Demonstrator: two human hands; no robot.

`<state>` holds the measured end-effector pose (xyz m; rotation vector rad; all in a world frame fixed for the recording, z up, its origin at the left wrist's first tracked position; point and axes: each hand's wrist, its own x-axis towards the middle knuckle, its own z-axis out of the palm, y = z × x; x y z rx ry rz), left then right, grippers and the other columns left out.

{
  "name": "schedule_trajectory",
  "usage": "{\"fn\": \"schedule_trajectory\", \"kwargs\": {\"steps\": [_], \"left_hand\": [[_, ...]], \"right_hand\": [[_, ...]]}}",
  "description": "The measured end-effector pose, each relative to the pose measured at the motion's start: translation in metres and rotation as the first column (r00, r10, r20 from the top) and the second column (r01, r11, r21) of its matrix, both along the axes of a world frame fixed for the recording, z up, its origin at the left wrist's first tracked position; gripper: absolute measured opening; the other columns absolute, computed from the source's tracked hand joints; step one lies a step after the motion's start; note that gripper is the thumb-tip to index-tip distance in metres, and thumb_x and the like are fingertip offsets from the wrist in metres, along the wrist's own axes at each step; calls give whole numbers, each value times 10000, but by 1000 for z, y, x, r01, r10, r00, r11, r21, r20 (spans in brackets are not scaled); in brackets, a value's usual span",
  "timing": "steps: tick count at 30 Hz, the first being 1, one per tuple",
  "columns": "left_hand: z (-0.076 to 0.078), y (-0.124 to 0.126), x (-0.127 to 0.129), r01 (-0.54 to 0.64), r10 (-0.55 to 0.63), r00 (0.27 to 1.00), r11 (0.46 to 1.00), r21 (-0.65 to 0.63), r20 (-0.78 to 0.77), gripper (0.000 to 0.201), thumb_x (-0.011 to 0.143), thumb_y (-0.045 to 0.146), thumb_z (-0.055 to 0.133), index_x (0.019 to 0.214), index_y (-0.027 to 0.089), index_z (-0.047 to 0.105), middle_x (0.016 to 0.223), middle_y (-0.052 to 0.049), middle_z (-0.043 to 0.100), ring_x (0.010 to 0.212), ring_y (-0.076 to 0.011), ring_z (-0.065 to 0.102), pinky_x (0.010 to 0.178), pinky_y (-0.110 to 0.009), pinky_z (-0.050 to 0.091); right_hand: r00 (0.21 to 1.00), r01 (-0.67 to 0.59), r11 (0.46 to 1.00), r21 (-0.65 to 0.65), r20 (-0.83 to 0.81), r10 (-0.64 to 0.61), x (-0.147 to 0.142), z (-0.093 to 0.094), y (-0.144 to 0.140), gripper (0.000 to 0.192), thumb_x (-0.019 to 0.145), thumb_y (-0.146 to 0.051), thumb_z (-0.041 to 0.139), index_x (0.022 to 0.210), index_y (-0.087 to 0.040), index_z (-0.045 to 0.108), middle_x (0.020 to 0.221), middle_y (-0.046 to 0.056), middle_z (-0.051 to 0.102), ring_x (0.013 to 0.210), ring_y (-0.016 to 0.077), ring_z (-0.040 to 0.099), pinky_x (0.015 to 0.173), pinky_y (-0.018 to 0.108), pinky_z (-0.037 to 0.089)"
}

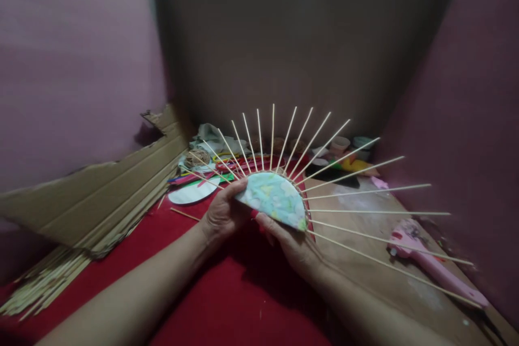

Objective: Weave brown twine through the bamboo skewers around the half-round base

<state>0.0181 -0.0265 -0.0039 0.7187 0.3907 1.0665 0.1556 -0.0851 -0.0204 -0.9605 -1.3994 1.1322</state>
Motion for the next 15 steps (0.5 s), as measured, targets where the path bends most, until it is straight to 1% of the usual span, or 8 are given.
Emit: {"fn": "schedule_trajectory", "kwargs": {"steps": [3,6,8,10,12,13,14,15], "left_hand": [[-3,0,1,1,-1,1000,1000,-15,22,381,775,222,590,1111,45,623,947,-157,702,965,-297,641,969,-433,446],[-4,5,1,-92,95,995,994,-64,33,383,797,193,572,1145,36,601,938,-155,705,902,-272,662,928,-410,483],[-4,11,-2,-166,173,983,980,-105,62,371,808,165,550,1155,40,592,921,-142,710,867,-249,670,891,-380,508],[-4,17,-4,-210,223,970,970,-126,97,356,817,141,530,1153,41,589,910,-131,713,853,-228,672,865,-349,522],[-5,20,-6,-209,223,968,970,-124,115,332,821,122,514,1130,31,597,893,-128,714,839,-216,671,850,-331,525],[-6,21,-7,-196,211,970,973,-123,118,316,823,119,506,1107,25,607,877,-129,714,827,-213,671,842,-328,526],[-7,22,-6,-178,193,974,976,-123,118,300,823,117,501,1081,21,618,860,-130,713,812,-211,669,835,-326,525],[-8,22,-6,-164,179,977,979,-122,119,283,820,116,498,1051,19,631,839,-130,711,792,-206,667,823,-322,525]], "right_hand": [[1000,14,999,-39,17,-13,-2,-2,3,353,823,-469,554,570,-229,498,504,-27,442,536,138,429,576,296,394],[1000,-5,989,-147,3,6,-10,-6,6,348,849,-467,501,617,-208,514,475,-36,426,436,108,375,461,277,324],[996,-47,972,-231,69,64,-16,-1,1,272,833,-388,525,654,-185,553,511,-25,476,434,95,397,441,259,303],[973,-126,951,-283,151,174,-21,13,-14,201,790,-281,567,623,-170,575,546,-11,515,488,93,446,476,242,333],[957,-227,948,-222,131,260,-19,30,-40,181,791,-271,582,637,-182,615,583,-5,549,551,105,489,523,242,376],[955,-260,951,-166,104,279,-15,37,-54,164,805,-295,578,688,-205,649,625,4,586,587,122,524,541,250,400],[940,-305,945,-117,120,318,-9,42,-68,118,807,-314,592,758,-251,680,673,9,617,650,151,566,575,263,433],[931,-338,938,-76,119,345,-2,44,-80,99,811,-341,600,824,-301,689,743,12,645,723,175,595,608,273,460]]}}
